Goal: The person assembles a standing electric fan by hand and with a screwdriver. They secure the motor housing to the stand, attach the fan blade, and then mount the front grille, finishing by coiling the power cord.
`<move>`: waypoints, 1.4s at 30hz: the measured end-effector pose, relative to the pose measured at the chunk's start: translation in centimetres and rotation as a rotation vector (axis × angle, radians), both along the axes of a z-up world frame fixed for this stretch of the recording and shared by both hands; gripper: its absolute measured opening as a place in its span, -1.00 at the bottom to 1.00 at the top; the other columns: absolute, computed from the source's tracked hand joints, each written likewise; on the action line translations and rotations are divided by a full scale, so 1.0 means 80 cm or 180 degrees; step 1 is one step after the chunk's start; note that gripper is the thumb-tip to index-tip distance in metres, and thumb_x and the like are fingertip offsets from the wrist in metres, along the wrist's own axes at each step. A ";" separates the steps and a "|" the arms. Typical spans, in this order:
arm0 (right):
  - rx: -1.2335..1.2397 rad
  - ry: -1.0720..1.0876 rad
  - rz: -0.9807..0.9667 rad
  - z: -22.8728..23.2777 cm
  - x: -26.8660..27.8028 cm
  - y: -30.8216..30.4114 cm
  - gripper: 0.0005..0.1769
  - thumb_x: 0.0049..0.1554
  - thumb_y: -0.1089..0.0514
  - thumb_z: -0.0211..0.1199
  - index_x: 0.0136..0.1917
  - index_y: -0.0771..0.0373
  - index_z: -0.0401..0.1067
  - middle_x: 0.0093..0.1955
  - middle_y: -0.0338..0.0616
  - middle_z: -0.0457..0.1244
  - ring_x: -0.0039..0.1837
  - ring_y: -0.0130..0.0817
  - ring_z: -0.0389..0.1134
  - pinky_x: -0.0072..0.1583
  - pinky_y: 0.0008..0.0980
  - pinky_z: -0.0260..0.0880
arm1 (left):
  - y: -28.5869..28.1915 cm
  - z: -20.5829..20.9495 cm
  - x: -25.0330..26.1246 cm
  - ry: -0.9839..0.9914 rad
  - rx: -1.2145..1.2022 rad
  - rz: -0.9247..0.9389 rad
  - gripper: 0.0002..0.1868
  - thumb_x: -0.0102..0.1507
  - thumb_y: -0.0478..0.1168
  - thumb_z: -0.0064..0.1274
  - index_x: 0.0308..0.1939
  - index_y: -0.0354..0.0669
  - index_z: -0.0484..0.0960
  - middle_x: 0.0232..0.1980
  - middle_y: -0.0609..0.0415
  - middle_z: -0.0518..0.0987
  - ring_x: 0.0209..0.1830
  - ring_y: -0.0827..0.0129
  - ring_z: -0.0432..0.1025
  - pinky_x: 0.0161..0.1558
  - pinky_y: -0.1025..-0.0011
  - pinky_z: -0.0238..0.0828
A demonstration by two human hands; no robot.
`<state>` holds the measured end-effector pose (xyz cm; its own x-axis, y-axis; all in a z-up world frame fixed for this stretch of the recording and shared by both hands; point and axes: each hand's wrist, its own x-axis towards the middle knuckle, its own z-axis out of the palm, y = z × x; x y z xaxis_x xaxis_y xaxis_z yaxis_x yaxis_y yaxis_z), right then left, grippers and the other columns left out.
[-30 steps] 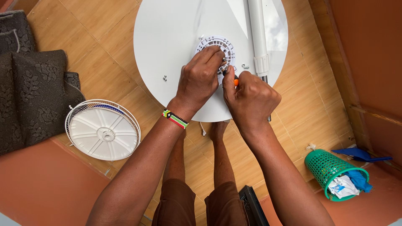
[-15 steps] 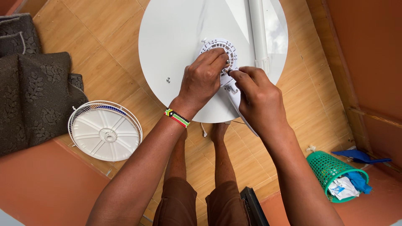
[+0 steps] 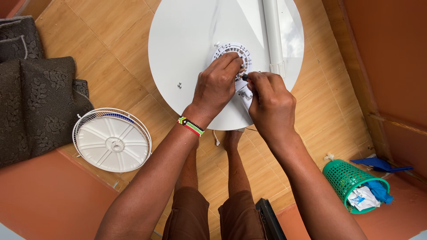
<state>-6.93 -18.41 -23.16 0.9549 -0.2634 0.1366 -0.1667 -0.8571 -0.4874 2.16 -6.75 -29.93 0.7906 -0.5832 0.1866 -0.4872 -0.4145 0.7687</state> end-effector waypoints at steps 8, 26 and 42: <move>0.1942 -0.0220 -0.0646 0.026 -0.044 0.003 -0.79 0.25 0.45 0.32 0.15 0.42 0.42 0.16 0.02 0.31 0.13 -0.29 0.46 0.09 -0.39 0.59 | 0.074 0.026 0.004 0.0193 -0.0325 0.0427 -0.72 0.31 -0.52 0.04 0.10 -0.32 0.59 0.18 -0.09 0.54 0.20 0.04 0.49 0.18 0.22 0.50; 0.4393 0.0205 -0.1148 -0.047 -0.035 0.079 -0.75 0.23 0.38 0.27 0.16 0.41 0.33 0.09 -0.02 0.30 0.02 -0.32 0.47 0.08 -0.36 0.56 | 0.127 -0.143 -0.036 0.0072 0.1230 0.1232 -0.91 0.26 -0.46 0.10 -0.19 -0.26 0.63 -0.14 -0.02 0.51 -0.07 0.11 0.43 -0.03 0.20 0.41; 0.4115 0.0282 -0.0864 -0.040 -0.025 0.071 -0.77 0.24 0.38 0.27 0.15 0.41 0.33 0.07 -0.06 0.28 0.02 -0.32 0.46 0.06 -0.34 0.58 | 0.133 -0.141 -0.033 -0.0101 0.1164 0.1270 -0.81 0.19 -0.57 0.06 -0.20 -0.29 0.63 -0.15 -0.02 0.50 -0.07 0.13 0.45 0.00 0.26 0.45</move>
